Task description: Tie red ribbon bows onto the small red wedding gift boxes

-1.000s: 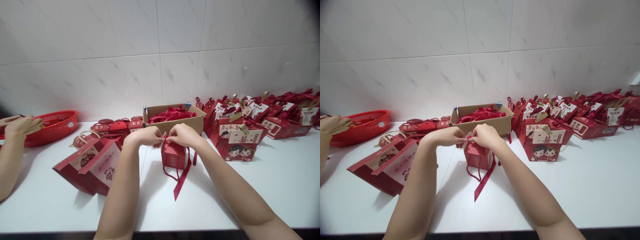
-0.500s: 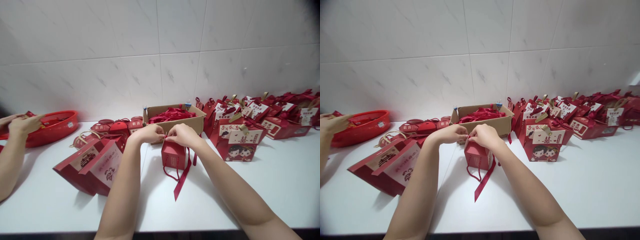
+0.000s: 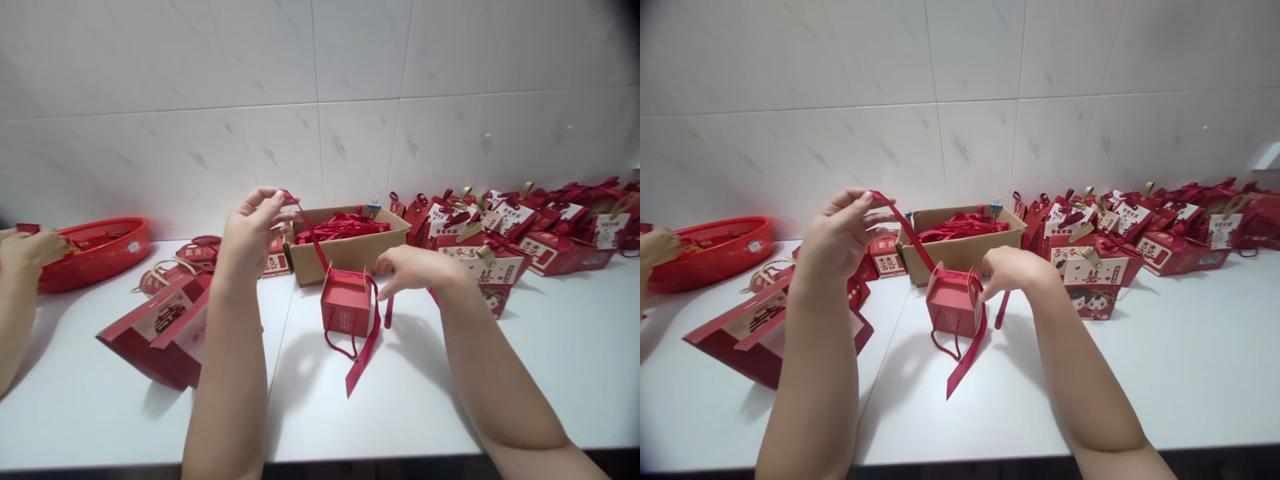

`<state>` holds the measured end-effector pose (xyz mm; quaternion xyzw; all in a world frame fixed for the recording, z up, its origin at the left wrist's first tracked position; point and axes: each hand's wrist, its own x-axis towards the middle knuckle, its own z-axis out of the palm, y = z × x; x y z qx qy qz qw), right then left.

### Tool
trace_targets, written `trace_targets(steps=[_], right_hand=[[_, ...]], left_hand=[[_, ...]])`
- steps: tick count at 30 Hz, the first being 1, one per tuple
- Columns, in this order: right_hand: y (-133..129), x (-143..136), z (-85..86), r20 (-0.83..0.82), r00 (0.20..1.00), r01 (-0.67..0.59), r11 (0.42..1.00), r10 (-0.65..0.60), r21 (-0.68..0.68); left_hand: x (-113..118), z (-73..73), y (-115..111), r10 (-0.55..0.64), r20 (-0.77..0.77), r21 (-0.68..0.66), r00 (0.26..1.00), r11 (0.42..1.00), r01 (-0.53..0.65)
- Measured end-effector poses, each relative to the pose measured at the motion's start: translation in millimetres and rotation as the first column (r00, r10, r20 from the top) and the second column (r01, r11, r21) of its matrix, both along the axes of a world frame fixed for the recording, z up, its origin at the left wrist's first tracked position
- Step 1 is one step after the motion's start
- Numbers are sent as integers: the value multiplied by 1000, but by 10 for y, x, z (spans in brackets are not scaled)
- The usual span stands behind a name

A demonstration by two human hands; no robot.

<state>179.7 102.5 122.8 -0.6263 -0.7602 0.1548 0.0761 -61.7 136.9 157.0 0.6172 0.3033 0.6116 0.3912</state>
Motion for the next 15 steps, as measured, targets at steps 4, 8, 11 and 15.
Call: trace_targets(steps=[4,8,11,15], right_hand=[[190,-103,-139,75,990,-100,977,116,-188],[285,-136,-187,85,995,-33,988,46,-153],[244,-69,-114,9,1000,-11,994,12,-111],[77,55,61,-177,983,46,998,-52,-37]], left_hand=[[-28,63,-76,-10,73,-8,997,1000,11],[-73,98,-139,15,59,10,998,1000,-15],[-94,108,-163,18,64,35,998,999,-21],[-107,105,-144,49,117,44,992,998,-55]])
